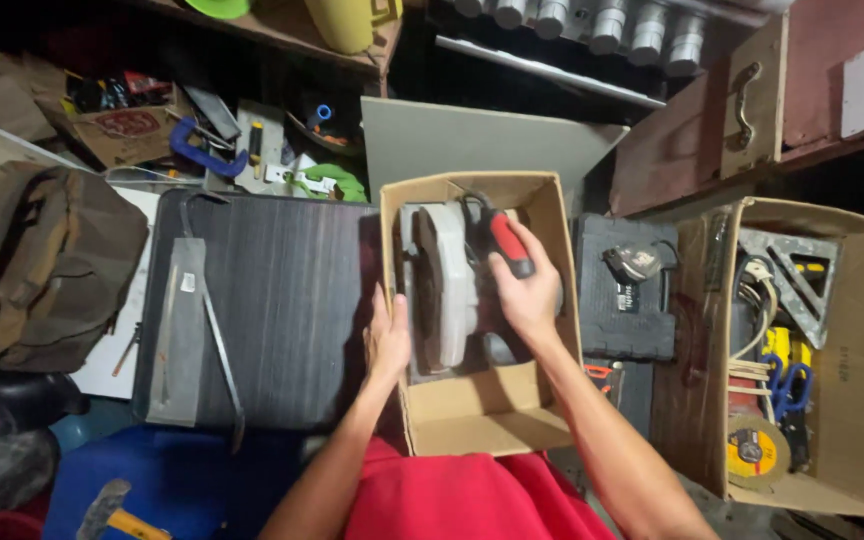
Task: Organizing various power and hand tools by placing them into cardboard boxes.
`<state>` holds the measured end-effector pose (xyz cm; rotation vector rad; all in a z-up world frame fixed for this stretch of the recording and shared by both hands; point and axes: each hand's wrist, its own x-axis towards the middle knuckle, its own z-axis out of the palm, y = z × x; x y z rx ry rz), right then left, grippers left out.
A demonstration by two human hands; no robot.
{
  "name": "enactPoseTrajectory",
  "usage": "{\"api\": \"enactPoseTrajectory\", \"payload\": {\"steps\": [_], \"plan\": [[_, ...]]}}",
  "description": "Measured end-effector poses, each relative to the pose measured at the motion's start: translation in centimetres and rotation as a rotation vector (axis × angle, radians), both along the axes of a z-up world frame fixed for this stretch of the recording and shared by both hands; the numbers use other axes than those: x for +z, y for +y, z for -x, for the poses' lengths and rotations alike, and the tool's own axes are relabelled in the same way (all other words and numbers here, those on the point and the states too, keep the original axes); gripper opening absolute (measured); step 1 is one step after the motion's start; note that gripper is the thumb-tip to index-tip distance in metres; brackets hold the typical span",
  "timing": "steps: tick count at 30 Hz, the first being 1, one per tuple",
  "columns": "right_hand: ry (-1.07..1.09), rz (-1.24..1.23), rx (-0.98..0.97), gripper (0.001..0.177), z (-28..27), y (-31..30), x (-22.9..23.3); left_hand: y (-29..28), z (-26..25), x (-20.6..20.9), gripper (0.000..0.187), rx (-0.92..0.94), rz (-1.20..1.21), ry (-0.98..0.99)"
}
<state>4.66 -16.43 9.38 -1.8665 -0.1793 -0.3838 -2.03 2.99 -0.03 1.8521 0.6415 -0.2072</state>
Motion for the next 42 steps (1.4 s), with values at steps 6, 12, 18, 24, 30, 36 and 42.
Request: {"api": "enactPoseTrajectory", "payload": {"steps": [6,12,18,24,30,36,42], "plan": [[0.183,0.133,-0.062,0.054,-0.4,4.6,2.4,0.3,0.1,-1.9,0.076,-0.009,-0.005,0.059],[0.254,0.179,-0.099,0.055,0.9,6.1,5.3,0.0,0.5,-3.6,0.081,0.161,0.129,0.000],[0.220,0.180,-0.121,0.059,0.4,4.8,4.2,-1.0,0.2,-2.0,0.083,0.194,0.164,0.002],[0.303,0.209,-0.067,0.067,0.8,4.4,5.1,-0.8,0.4,-2.3,0.084,0.218,0.227,-0.024],[0.420,0.187,-0.064,0.074,2.7,3.7,5.5,-1.1,0.0,-2.9,0.085,0.243,0.253,0.041],[0.603,0.316,-0.036,0.075,4.2,3.1,8.5,-1.4,0.1,-5.0,0.088,0.259,0.306,-0.061],[0.582,0.272,-0.037,0.074,4.4,1.5,7.0,-2.0,0.9,-4.2,0.087,0.274,0.347,-0.096]]}}
